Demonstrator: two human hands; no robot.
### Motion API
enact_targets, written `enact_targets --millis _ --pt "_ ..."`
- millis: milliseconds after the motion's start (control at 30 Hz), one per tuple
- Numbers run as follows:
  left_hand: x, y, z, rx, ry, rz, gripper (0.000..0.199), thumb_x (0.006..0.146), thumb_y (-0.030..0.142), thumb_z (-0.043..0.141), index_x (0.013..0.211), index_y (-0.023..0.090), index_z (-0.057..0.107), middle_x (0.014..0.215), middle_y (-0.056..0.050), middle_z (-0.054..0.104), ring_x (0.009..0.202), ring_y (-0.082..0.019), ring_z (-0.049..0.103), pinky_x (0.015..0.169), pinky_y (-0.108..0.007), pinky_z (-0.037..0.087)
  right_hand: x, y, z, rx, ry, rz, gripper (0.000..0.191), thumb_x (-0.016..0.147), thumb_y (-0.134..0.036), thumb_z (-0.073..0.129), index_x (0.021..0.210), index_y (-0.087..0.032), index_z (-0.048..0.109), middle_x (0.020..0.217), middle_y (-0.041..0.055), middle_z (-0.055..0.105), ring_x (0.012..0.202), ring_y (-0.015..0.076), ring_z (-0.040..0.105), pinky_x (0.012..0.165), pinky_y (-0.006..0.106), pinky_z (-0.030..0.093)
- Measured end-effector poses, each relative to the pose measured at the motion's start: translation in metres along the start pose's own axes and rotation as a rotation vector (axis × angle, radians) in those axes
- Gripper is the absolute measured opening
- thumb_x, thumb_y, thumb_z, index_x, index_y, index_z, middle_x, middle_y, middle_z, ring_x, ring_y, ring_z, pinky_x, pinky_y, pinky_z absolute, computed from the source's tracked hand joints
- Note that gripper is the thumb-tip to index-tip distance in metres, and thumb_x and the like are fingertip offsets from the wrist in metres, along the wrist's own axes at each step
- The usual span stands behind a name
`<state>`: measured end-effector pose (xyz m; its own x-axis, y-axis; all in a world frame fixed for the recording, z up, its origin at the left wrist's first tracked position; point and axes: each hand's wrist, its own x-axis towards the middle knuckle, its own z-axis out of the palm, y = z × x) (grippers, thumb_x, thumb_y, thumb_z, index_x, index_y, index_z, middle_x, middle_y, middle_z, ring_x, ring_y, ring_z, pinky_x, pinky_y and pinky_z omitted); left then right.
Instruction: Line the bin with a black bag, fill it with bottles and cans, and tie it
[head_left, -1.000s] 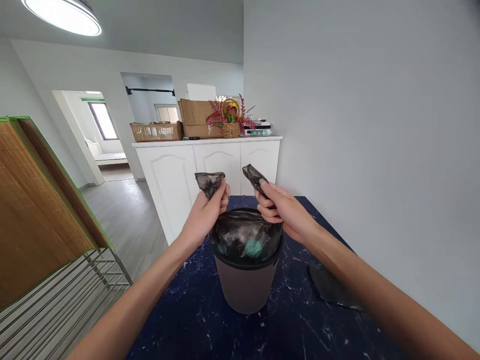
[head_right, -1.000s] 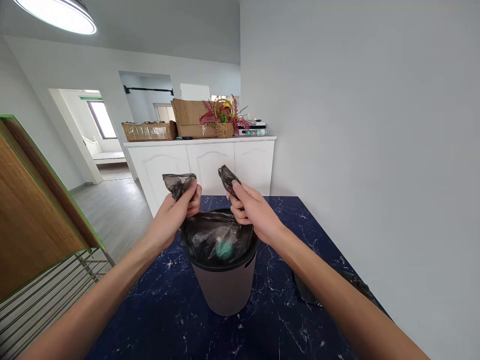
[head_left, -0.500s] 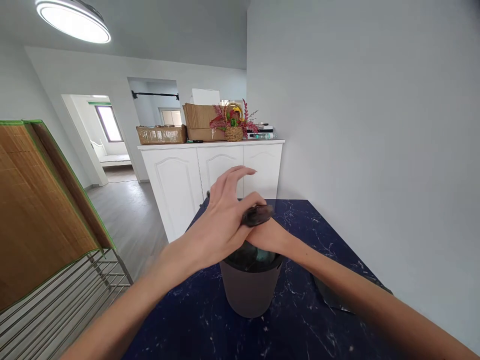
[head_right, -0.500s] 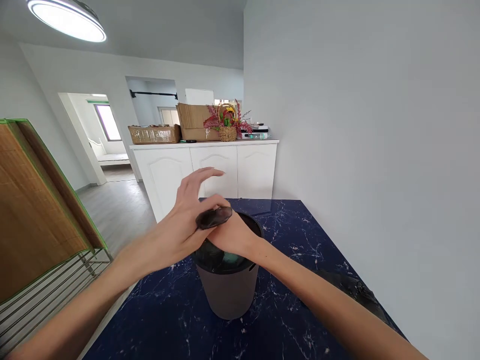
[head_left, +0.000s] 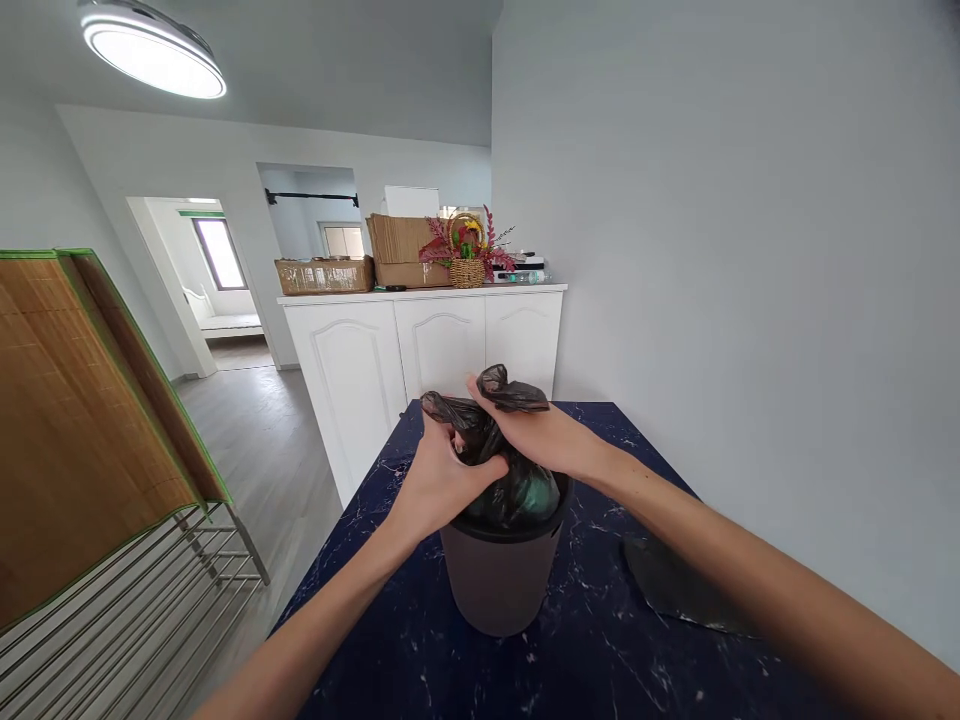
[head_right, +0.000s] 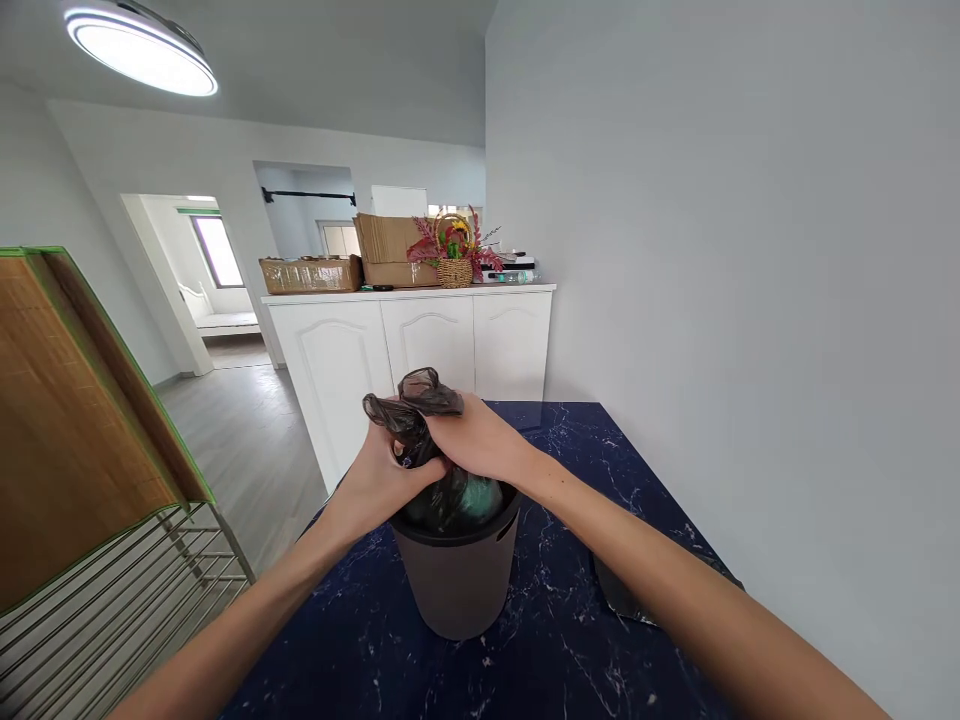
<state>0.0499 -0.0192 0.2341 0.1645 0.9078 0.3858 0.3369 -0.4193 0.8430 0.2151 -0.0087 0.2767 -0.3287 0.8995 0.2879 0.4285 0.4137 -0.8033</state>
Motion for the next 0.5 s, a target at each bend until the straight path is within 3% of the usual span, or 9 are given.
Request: enact_targets --millis 67,133,233,300,400,467,500 --pt "0.005 -0.001 -0.001 0.065 -0.058 -0.003 0.028 0.083 0.028 0.07 0.075 0.025 0.043 0.066 0.005 0.044 0.065 -0.017 0.051 0.06 -0.03 0.041 -0.002 0.004 -0.007 0.028 -0.029 -0.077 0.029 0.101 -0.046 0.059 0.093 -0.025 0.076 0.092 0.0048 0.078 0.108 0.0309 0.07 0.09 0.042 0.059" --pt "0.009 -0.002 -0.003 0.05 -0.122 0.053 0.029 0.087 0.029 0.062 0.066 0.023 0.044 0.065 0.003 0.045 0.066 -0.017 0.05 0.065 -0.032 0.043 -0.005 0.009 -0.015 0.1 -0.065 -0.14 0.024 0.099 -0.044 0.063 0.089 -0.026 0.075 0.085 0.0028 0.074 0.102 0.0279 0.07 0.088 0.042 0.06" --pt "0.016 -0.004 -0.007 -0.058 -0.245 0.134 0.018 0.09 0.028 0.058 0.074 0.022 0.063 0.08 -0.002 0.064 0.084 -0.022 0.061 0.084 -0.036 0.049 -0.009 0.016 -0.031 0.195 -0.152 -0.205 0.025 0.098 -0.05 0.066 0.094 -0.027 0.074 0.092 0.0025 0.074 0.098 0.024 0.069 0.09 0.044 0.061" --pt "0.02 -0.005 -0.009 -0.13 -0.307 0.106 0.017 0.089 0.026 0.057 0.077 0.022 0.069 0.086 -0.003 0.068 0.091 -0.023 0.063 0.09 -0.036 0.05 -0.012 0.018 -0.043 0.182 -0.249 -0.251 0.026 0.099 -0.049 0.064 0.092 -0.026 0.072 0.093 0.0024 0.073 0.095 0.0219 0.067 0.088 0.042 0.06" --pt "0.025 -0.008 -0.01 -0.244 -0.321 0.032 0.017 0.088 0.024 0.057 0.075 0.022 0.067 0.086 -0.002 0.066 0.089 -0.02 0.062 0.087 -0.031 0.049 -0.018 0.018 -0.057 0.043 -0.358 -0.354 0.018 0.099 -0.033 0.059 0.085 -0.024 0.065 0.086 0.0005 0.069 0.085 0.0189 0.064 0.079 0.034 0.055" --pt "0.027 -0.011 -0.009 -0.284 -0.292 -0.009 0.015 0.09 0.026 0.056 0.078 0.022 0.064 0.083 0.0 0.062 0.083 -0.018 0.058 0.078 -0.028 0.046 -0.022 0.019 -0.059 -0.047 -0.308 -0.385 0.009 0.095 -0.021 0.056 0.094 -0.024 0.064 0.088 0.0001 0.07 0.084 0.0183 0.066 0.077 0.032 0.051" --pt "0.027 -0.012 -0.009 -0.29 -0.271 -0.019 0.014 0.091 0.027 0.055 0.081 0.022 0.063 0.082 0.001 0.06 0.079 -0.017 0.055 0.074 -0.027 0.044 -0.024 0.021 -0.058 -0.087 -0.236 -0.382 0.014 0.093 -0.017 0.056 0.101 -0.025 0.064 0.092 0.0005 0.072 0.086 0.0186 0.068 0.078 0.032 0.051"
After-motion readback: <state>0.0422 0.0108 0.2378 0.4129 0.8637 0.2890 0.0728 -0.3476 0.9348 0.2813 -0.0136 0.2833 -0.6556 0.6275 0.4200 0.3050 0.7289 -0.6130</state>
